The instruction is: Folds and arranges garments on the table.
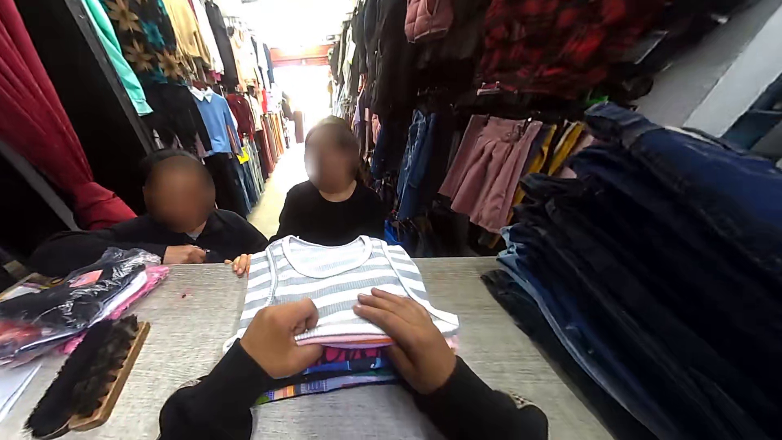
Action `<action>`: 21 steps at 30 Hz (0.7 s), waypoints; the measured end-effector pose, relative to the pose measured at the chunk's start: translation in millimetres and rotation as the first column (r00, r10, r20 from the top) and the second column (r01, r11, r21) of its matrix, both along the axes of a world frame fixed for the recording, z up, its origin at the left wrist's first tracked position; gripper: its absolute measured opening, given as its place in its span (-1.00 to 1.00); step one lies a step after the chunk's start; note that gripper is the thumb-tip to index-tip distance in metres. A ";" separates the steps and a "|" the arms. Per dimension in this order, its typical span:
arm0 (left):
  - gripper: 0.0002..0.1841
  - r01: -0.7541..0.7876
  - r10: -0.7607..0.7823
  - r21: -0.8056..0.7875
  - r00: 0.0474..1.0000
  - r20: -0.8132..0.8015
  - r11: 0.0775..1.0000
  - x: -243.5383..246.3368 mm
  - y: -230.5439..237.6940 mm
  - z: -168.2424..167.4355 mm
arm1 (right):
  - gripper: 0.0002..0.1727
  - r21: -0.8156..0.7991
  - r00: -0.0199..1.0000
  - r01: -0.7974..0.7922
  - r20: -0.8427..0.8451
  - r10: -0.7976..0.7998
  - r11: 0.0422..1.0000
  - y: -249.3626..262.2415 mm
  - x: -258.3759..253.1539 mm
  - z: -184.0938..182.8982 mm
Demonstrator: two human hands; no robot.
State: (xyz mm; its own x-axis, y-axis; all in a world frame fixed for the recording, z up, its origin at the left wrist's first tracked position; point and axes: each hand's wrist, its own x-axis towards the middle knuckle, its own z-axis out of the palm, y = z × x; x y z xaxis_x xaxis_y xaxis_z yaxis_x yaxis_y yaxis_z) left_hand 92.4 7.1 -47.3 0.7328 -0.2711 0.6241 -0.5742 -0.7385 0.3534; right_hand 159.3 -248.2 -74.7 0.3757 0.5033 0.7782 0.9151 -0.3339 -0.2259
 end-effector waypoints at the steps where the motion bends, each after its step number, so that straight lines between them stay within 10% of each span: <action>1: -0.73 0.005 -0.005 -0.003 1.000 0.003 1.000 -0.2 0.2 -0.1 | -0.56 0.003 1.000 0.001 0.003 -0.001 1.000 0.2 0.0 -0.4; 21: -0.76 0.026 -0.026 0.032 1.000 -0.002 0.999 -2.8 -4.1 9.4 | -0.55 -0.012 1.000 -0.012 0.012 0.012 1.000 -2.3 6.7 -2.8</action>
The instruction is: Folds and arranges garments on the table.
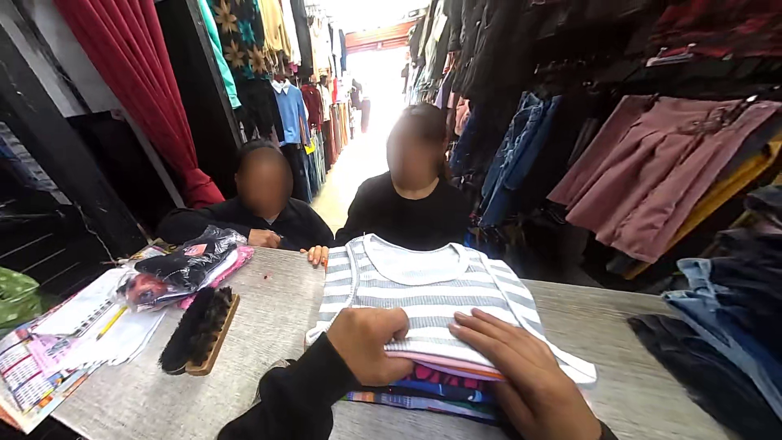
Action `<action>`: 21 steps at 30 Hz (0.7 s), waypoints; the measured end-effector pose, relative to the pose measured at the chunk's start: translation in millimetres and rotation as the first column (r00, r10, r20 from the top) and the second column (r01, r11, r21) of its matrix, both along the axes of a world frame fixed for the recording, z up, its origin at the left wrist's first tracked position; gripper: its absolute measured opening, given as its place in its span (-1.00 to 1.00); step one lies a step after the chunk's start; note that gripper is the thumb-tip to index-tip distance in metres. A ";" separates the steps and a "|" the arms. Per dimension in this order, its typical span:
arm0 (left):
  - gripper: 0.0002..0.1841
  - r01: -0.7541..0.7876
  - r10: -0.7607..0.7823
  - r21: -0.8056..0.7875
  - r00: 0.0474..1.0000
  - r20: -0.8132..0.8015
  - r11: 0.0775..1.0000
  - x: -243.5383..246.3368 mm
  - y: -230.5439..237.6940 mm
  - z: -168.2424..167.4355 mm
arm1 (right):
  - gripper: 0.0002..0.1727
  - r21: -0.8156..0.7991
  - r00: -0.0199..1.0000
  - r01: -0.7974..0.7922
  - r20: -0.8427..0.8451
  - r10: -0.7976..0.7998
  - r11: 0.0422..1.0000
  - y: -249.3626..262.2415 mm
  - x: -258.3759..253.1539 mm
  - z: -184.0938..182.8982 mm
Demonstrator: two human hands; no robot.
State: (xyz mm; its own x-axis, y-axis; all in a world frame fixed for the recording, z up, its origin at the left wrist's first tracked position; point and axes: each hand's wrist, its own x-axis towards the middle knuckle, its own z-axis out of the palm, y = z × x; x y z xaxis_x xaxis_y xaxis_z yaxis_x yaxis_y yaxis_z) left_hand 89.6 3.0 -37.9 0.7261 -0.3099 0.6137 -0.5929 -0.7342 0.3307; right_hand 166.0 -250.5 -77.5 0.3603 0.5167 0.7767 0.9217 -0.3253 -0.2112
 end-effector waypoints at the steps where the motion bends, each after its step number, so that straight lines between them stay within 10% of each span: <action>1: -0.76 0.002 -0.002 -0.002 1.000 0.002 1.000 0.1 -0.1 0.0 | -0.56 -0.010 1.000 -0.005 -0.014 0.004 1.000 -0.5 -1.0 1.6; 21: -0.74 0.009 -0.009 0.000 0.994 0.105 1.000 0.8 -1.1 -9.7 | -0.59 -0.053 0.996 -0.018 -0.086 0.013 0.998 -5.1 -10.3 5.3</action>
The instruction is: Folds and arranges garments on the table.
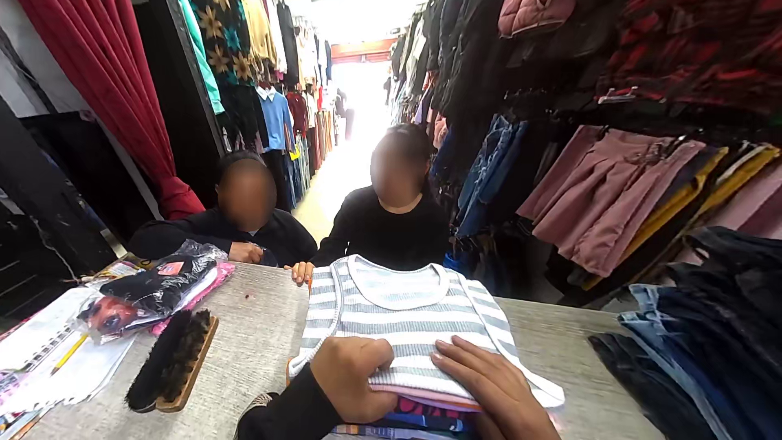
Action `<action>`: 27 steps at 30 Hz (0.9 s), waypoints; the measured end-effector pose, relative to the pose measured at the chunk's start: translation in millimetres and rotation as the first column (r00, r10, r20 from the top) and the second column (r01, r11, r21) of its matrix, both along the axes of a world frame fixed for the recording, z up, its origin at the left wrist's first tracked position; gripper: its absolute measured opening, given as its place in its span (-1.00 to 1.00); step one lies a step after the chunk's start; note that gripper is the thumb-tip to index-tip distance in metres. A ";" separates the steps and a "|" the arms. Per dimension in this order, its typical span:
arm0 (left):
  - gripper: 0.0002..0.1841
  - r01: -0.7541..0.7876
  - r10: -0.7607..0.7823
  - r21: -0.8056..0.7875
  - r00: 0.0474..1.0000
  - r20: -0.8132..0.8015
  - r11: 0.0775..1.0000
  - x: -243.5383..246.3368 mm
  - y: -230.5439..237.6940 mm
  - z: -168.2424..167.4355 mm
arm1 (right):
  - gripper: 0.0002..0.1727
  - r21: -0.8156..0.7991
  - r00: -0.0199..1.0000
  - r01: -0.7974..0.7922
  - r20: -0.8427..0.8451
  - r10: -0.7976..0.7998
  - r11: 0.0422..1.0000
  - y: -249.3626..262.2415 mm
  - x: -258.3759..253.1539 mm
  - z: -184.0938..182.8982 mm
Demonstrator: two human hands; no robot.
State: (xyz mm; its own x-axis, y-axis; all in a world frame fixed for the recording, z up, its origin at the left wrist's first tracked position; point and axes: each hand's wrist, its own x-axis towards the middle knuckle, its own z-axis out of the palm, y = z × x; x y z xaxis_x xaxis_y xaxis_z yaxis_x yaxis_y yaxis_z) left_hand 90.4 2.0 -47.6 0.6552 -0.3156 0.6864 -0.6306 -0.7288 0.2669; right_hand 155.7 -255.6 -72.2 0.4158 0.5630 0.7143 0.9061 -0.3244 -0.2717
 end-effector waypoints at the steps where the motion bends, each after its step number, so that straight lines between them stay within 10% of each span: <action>1: -0.74 -0.001 0.001 -0.001 1.000 0.006 1.000 0.0 0.0 -0.5 | -0.59 -0.002 1.000 0.003 0.003 -0.003 1.000 0.1 -0.2 -0.2; 27: -0.75 0.043 -0.047 0.026 0.988 0.147 0.999 -10.4 23.1 -25.3 | -0.63 -0.040 0.998 -0.039 -0.059 0.037 0.998 -4.0 0.8 7.8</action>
